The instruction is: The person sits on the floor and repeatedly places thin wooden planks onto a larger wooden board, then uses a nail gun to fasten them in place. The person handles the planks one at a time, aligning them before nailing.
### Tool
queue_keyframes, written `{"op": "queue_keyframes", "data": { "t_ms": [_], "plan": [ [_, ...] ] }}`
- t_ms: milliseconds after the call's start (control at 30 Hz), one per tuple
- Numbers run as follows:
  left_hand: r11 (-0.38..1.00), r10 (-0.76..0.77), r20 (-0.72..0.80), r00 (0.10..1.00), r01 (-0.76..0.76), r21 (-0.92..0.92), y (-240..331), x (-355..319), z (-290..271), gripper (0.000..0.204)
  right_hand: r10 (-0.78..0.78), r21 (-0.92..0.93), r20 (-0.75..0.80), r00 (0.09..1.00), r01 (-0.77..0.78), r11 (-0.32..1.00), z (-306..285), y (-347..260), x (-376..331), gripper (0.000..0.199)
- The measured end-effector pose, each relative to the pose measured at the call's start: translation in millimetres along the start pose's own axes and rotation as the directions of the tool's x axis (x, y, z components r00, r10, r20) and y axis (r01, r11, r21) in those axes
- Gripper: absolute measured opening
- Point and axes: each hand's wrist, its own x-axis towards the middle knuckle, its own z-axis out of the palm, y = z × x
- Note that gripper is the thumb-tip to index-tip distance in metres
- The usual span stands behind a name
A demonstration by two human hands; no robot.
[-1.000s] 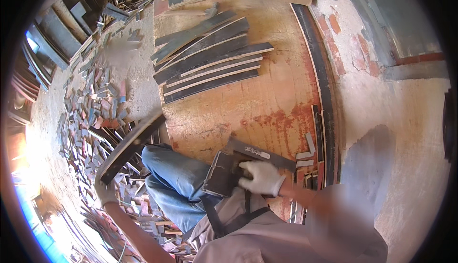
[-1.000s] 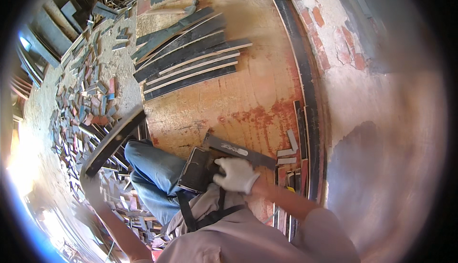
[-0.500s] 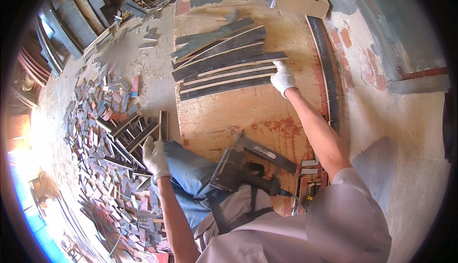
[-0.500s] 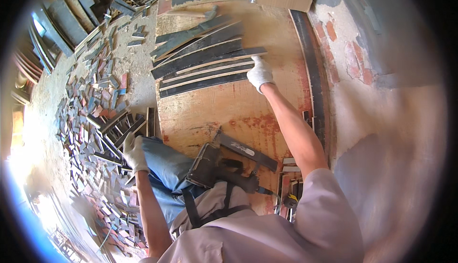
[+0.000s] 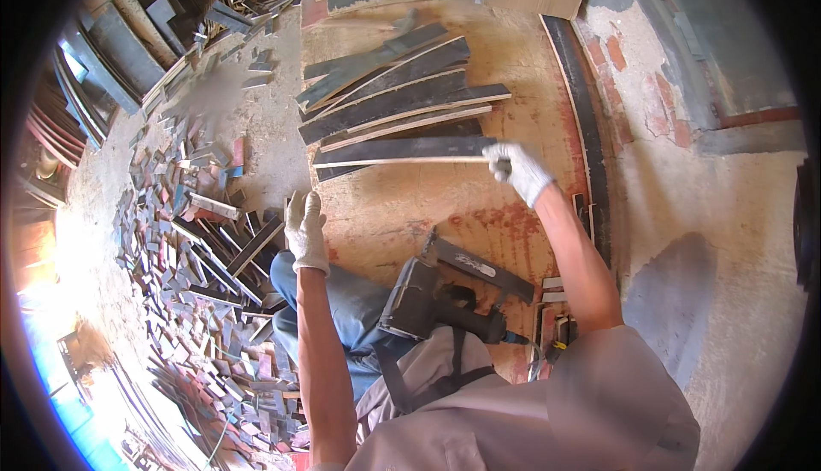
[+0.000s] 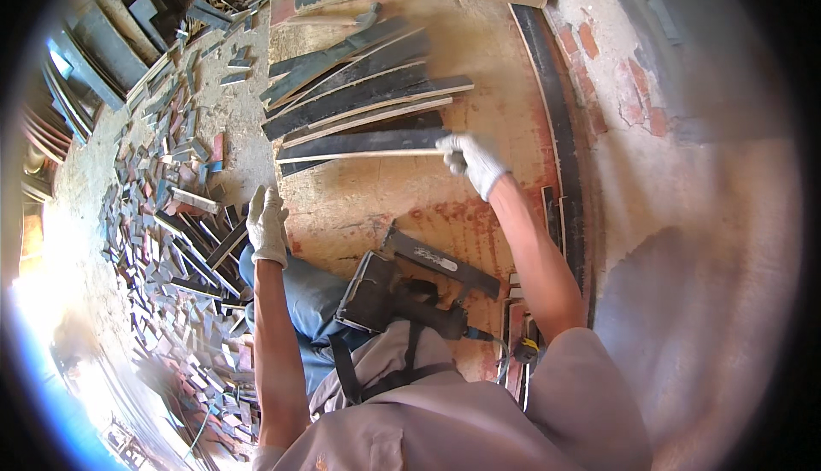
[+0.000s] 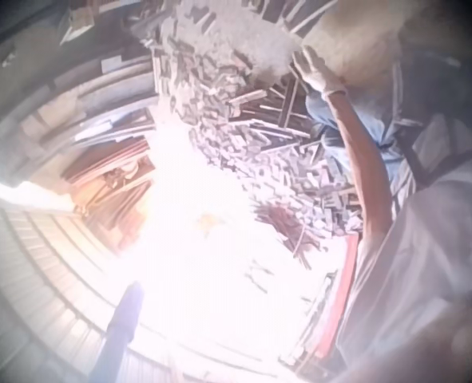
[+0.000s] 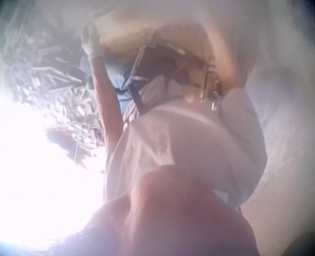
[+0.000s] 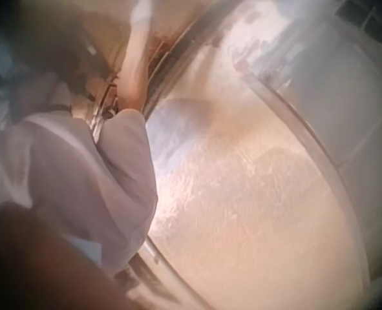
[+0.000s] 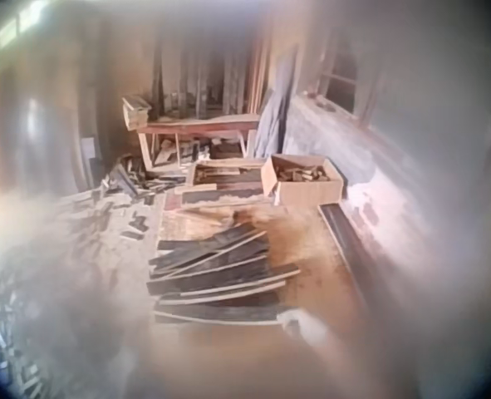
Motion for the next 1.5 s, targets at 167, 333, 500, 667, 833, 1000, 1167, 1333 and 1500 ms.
{"op": "queue_keyframes", "data": {
  "t_ms": [167,333,500,667,833,1000,1167,1333,1500],
  "plan": [
    [0.988,0.103,0.004,0.995,-0.103,0.113,-17.4,-6.1,-0.4,0.071,-0.298,-0.506,0.168,0.94,0.341,0.792,-2.6,28.8,-52.4,0.036],
    [0.946,0.198,-0.073,0.977,-0.171,0.275,-37.6,-25.1,-1.0,0.056,-0.446,-0.695,0.308,0.84,0.519,0.497,-11.7,56.6,-31.2,0.03],
    [0.988,0.104,-0.184,0.977,-0.08,0.133,-50.9,-35.7,-2.0,0.041,-0.742,-0.75,0.303,0.598,0.63,0.201,-14.6,44.3,14.0,0.048],
    [0.968,0.2,-0.294,0.935,-0.141,0.209,-62.6,-33.4,-4.8,0.034,-0.858,-0.946,0.277,0.432,0.279,-0.164,11.4,-15.0,57.3,0.036],
    [0.946,0.134,-0.361,0.923,-0.011,0.323,-68.3,-29.7,-8.9,0.034,-0.85,-0.854,0.337,0.404,0.512,-0.095,-0.6,-26.3,78.8,0.036],
    [0.945,0.122,-0.412,0.903,0.021,0.325,-49.3,-40.6,-4.7,0.038,-0.716,-0.328,0.086,0.692,0.699,0.636,11.0,-19.7,15.9,0.02],
    [0.981,0.068,-0.407,0.911,0.012,0.191,-47.2,-42.7,-1.1,0.025,-0.476,-0.066,-0.243,0.845,0.476,0.877,-13.4,8.2,-37.3,0.028],
    [0.997,-0.068,-0.393,0.917,0.079,0.013,-46.3,-39.9,-4.8,0.02,-0.329,0.006,-0.285,0.9,0.345,0.939,-27.7,67.4,-57.7,0.026],
    [0.996,-0.07,-0.377,0.923,0.088,0.03,-43.8,-37.9,-9.0,0.021,-0.281,-0.026,-0.277,0.919,0.286,0.958,-5.2,94.4,-51.3,0.027]
  ]
}}
